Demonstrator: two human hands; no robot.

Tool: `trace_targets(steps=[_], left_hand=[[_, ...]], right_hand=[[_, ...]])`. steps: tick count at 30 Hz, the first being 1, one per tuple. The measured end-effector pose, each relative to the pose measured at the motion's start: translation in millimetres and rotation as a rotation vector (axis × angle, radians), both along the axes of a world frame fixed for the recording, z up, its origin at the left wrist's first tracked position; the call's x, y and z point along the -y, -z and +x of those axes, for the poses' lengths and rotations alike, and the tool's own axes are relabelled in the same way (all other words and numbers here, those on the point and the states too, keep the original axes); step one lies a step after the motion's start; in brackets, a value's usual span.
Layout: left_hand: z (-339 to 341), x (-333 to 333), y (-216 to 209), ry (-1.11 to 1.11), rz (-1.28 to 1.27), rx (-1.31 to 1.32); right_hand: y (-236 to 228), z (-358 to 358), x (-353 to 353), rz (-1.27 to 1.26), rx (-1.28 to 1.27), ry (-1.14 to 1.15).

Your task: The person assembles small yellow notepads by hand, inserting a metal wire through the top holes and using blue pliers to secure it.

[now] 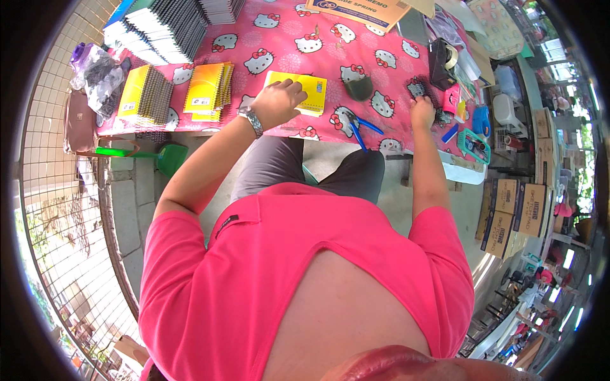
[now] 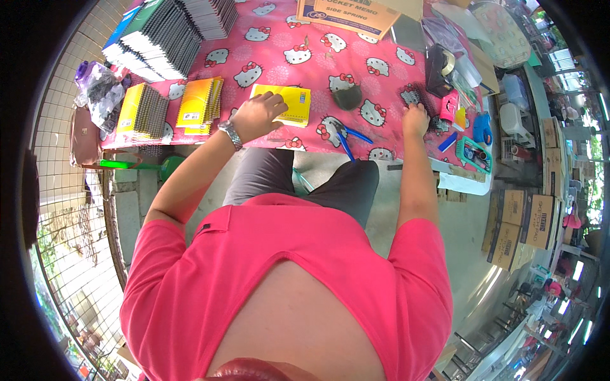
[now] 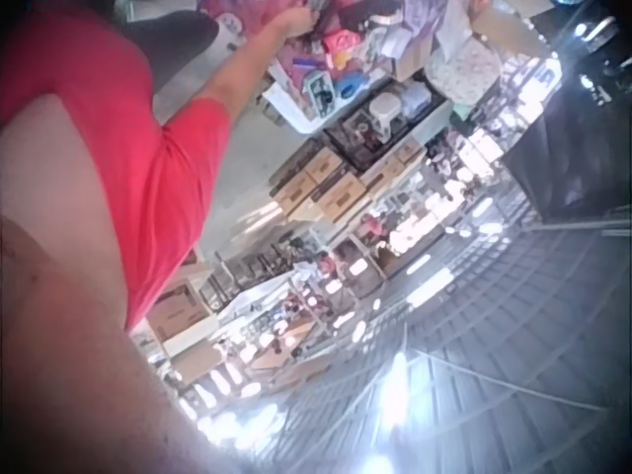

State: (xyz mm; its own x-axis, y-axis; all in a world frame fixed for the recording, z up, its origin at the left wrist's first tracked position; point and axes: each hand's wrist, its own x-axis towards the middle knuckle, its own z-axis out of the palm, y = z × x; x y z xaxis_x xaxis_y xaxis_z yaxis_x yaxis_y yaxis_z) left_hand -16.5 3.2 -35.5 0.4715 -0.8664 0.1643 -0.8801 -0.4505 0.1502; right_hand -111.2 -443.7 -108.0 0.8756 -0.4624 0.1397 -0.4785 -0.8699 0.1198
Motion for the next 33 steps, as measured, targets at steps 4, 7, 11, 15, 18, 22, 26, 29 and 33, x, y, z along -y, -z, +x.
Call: trace_targets(steps=[4, 7, 11, 15, 18, 22, 26, 29, 33], left_hand=[[5.9, 9.1, -7.6, 0.079, 0.083, 0.065], [12.0, 1.6, -17.1, 0.123, -0.003, 0.014], [17.5, -7.7, -16.3, 0.118, -0.11, 0.115], [19.5, 7.3, -24.1, -0.038, -0.191, 0.158], [21.0, 18.0, -14.3, -0.115, -0.259, 0.209], [27.1, 26.4, -12.9, -0.104, -0.311, 0.206], [28.5, 24.2, -14.5, -0.069, -0.321, 0.183], [23.6, 22.3, -18.2, -0.041, -0.333, 0.173], [19.0, 21.5, -16.0, -0.082, -0.305, 0.187]], right_hand=[[9.0, -2.5, 34.3, 0.04, 0.317, -0.074], [-2.4, 3.3, 28.0, 0.071, 0.499, -0.193], [-55.0, 16.0, -80.1, 0.466, 0.625, -0.232], [-78.5, 10.1, -174.9, 0.923, 0.584, -0.472], [-86.1, 16.5, -213.3, 0.995, 0.623, -0.637], [-84.8, 26.9, -221.6, 0.948, 0.631, -0.636], [-84.9, 27.4, -220.7, 0.791, 0.652, -0.728], [-85.3, 21.3, -220.4, 0.867, 0.578, -0.724], [-88.2, 15.6, -218.5, 1.158, 0.301, -0.583]])
